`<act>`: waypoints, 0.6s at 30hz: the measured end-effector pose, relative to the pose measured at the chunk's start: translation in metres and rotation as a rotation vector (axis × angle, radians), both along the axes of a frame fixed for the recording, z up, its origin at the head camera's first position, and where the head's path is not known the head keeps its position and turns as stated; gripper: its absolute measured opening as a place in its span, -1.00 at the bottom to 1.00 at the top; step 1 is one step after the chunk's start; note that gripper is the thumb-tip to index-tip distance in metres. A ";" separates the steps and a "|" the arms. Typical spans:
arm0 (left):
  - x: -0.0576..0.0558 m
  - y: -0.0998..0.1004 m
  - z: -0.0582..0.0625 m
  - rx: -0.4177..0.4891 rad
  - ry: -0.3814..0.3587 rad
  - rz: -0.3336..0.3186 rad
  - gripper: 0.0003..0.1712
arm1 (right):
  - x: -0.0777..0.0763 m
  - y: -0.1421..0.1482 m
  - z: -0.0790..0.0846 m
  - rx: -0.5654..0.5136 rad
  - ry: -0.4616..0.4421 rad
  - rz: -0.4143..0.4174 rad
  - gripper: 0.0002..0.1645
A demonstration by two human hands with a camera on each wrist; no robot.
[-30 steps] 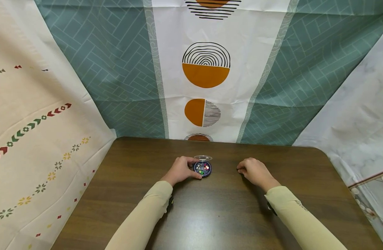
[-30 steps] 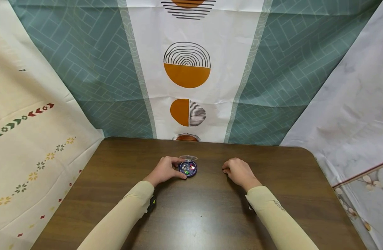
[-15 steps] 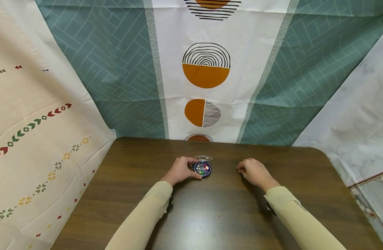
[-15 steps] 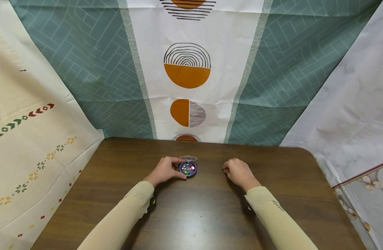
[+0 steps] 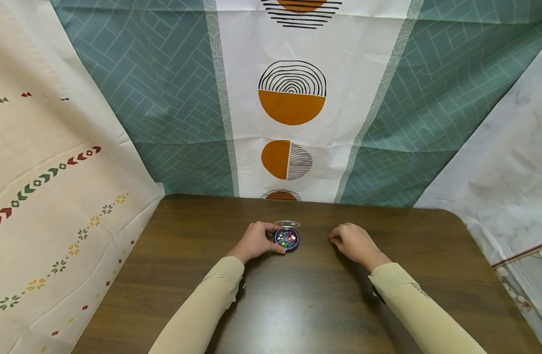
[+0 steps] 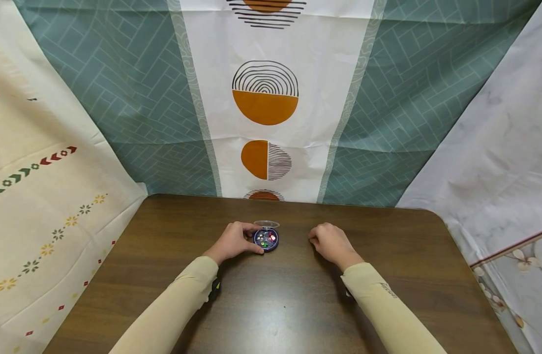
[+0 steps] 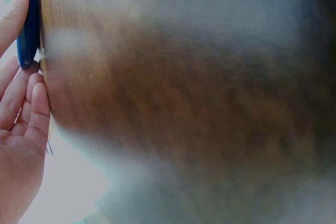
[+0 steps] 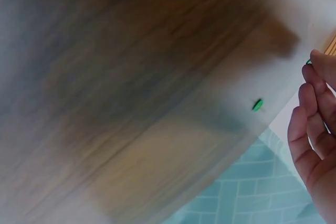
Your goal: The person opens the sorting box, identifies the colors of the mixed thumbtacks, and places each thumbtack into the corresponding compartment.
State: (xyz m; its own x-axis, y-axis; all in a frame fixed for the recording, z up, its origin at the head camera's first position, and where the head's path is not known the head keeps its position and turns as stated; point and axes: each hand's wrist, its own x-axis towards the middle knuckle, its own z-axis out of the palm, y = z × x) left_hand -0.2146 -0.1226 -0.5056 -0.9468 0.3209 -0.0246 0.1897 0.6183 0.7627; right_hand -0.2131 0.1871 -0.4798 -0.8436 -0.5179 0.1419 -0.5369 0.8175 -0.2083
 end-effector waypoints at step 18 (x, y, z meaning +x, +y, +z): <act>0.000 0.001 0.000 -0.001 0.013 -0.003 -0.27 | 0.003 -0.061 0.012 -0.025 0.070 0.182 -0.91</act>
State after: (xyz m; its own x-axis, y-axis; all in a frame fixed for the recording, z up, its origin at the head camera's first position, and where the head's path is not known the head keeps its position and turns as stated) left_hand -0.2150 -0.1220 -0.5058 -0.9461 0.3236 -0.0128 0.2012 0.6184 0.7597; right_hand -0.2099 0.1260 -0.4676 -0.7243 -0.6561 0.2117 -0.6889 0.7009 -0.1849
